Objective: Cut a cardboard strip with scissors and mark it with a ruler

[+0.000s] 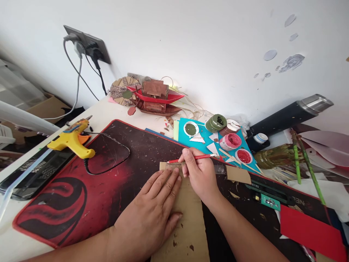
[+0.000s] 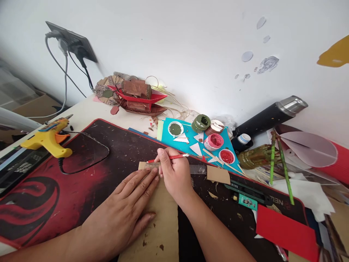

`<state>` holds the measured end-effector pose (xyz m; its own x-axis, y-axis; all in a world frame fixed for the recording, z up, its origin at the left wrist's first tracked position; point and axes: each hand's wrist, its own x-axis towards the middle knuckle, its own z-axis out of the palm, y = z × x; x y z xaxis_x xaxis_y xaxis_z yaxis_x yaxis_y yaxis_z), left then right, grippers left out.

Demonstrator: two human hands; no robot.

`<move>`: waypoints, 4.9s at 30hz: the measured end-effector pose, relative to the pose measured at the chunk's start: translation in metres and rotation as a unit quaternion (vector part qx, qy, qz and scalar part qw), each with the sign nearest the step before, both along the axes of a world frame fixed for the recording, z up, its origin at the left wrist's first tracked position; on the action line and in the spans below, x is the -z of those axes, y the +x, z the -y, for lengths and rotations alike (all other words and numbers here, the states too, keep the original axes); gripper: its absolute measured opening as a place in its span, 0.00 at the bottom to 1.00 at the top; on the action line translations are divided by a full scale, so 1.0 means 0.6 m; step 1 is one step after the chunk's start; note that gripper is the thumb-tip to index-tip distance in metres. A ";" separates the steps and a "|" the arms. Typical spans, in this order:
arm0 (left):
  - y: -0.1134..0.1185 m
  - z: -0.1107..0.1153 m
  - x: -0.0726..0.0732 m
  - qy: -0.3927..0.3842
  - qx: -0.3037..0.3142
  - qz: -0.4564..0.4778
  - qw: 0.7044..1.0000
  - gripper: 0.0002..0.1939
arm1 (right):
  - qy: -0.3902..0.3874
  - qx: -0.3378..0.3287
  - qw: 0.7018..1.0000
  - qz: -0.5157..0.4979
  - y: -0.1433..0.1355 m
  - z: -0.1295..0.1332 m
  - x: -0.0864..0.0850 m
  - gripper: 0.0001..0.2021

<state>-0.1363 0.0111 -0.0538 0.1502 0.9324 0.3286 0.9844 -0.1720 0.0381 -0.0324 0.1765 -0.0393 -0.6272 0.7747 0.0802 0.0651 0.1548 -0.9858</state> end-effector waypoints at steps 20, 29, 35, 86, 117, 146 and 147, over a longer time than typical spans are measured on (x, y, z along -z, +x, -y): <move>0.001 0.003 0.003 0.011 0.007 -0.012 1.000 0.31 | -0.055 0.089 0.992 -0.071 0.022 -0.026 -0.008 0.31; 0.011 0.008 -0.008 0.041 0.062 0.023 0.997 0.18 | -0.024 0.077 0.994 -0.068 0.023 -0.016 -0.010 0.30; 0.014 0.009 -0.012 0.046 0.096 0.035 0.994 0.16 | -0.030 0.080 0.993 -0.076 0.026 -0.010 -0.019 0.31; -0.004 0.000 0.006 -0.002 -0.020 0.010 1.000 0.32 | -0.089 0.116 0.988 -0.059 0.064 -0.033 -0.013 0.30; -0.004 -0.002 -0.008 -0.012 -0.025 -0.001 1.000 0.32 | -0.098 0.091 0.989 -0.066 0.061 -0.033 -0.013 0.29; -0.004 -0.003 -0.007 -0.019 -0.031 0.003 0.999 0.32 | -0.082 0.086 0.992 -0.037 0.060 -0.032 -0.013 0.29; -0.004 -0.003 -0.007 -0.020 -0.030 0.003 0.999 0.32 | -0.082 0.087 0.992 -0.036 0.060 -0.032 -0.013 0.29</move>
